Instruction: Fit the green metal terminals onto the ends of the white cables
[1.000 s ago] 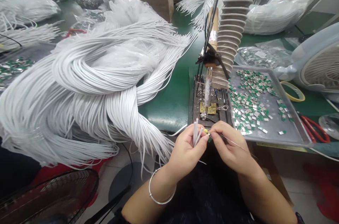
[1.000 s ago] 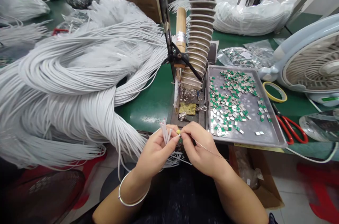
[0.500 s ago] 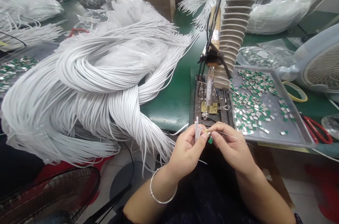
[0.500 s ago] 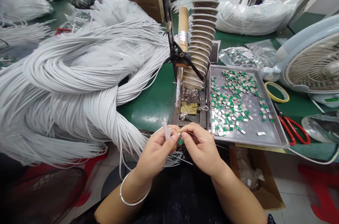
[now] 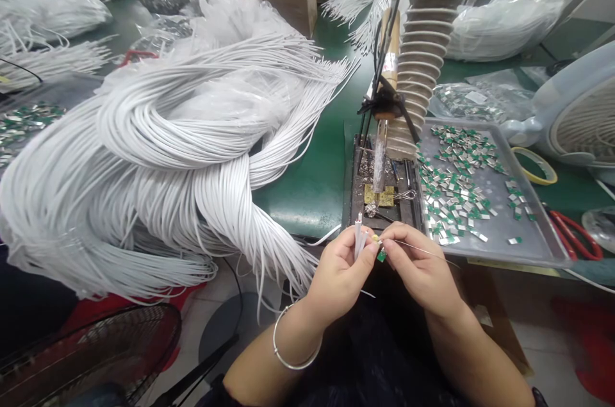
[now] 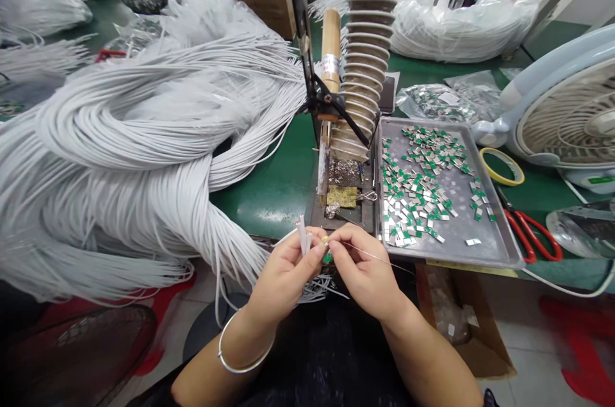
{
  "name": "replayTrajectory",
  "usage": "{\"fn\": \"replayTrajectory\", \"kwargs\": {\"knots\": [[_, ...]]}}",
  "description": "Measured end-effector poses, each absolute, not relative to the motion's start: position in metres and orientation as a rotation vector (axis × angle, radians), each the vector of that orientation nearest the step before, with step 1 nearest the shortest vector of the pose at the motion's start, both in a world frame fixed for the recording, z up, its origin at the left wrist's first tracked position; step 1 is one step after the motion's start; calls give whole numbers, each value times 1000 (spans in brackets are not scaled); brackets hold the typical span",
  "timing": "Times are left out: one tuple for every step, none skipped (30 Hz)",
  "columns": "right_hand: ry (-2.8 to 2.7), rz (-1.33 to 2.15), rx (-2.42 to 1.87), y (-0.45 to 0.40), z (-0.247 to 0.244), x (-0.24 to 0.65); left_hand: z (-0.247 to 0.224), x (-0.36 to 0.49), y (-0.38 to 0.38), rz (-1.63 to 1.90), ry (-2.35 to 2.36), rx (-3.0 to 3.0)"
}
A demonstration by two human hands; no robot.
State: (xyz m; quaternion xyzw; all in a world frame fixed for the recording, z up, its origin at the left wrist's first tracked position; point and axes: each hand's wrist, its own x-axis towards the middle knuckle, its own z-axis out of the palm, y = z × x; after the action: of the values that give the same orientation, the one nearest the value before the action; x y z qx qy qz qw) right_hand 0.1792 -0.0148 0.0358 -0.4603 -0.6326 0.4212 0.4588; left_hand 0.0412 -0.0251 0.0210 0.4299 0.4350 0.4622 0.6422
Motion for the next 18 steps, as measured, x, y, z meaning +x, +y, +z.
{"fn": "replayTrajectory", "kwargs": {"knots": [[-1550,1038,-1132,-15,36,179,20,41,-25,1058,989,989],[-1544,1048,-1135,-15,35,179,20,42,-25,1063,985,997],[-1535,1065,-1143,-15,35,179,19,42,-25,1070,979,1006],[-1522,1089,-1158,-15,35,180,18,42,-26,1074,973,1016],[-1505,1117,-1178,-15,35,180,17,43,-26,1077,970,1029],[-1486,1143,-1203,-15,35,180,16,43,-26,1076,971,1043],[-1469,1159,-1227,-14,36,180,15,44,-27,1072,975,1058],[-1461,1165,-1249,-14,36,181,15,44,-27,1069,984,1069],[-1459,1157,-1268,-14,36,181,14,45,-27,1066,991,1079],[-1467,1143,-1284,-14,36,181,14,45,-27,1065,997,1086],[-1481,1125,-1297,-14,36,182,13,45,-28,1066,1001,1093],[-1498,1109,-1307,-14,36,182,13,46,-28,1066,1002,1099],[-1515,1093,-1310,-14,36,182,13,46,-28,1065,1004,1105],[-1533,1081,-1306,-15,36,183,13,46,-28,1064,1008,1111],[-1551,1065,-1295,-15,36,183,13,46,-29,1064,1013,1116],[-1569,1045,-1280,-16,36,184,13,47,-29,1068,1021,1118],[-1579,1020,-1265,-16,35,184,14,47,-29,1076,1028,1120],[-1580,995,-1252,-17,35,184,14,47,-29,1087,1038,1118]]}}
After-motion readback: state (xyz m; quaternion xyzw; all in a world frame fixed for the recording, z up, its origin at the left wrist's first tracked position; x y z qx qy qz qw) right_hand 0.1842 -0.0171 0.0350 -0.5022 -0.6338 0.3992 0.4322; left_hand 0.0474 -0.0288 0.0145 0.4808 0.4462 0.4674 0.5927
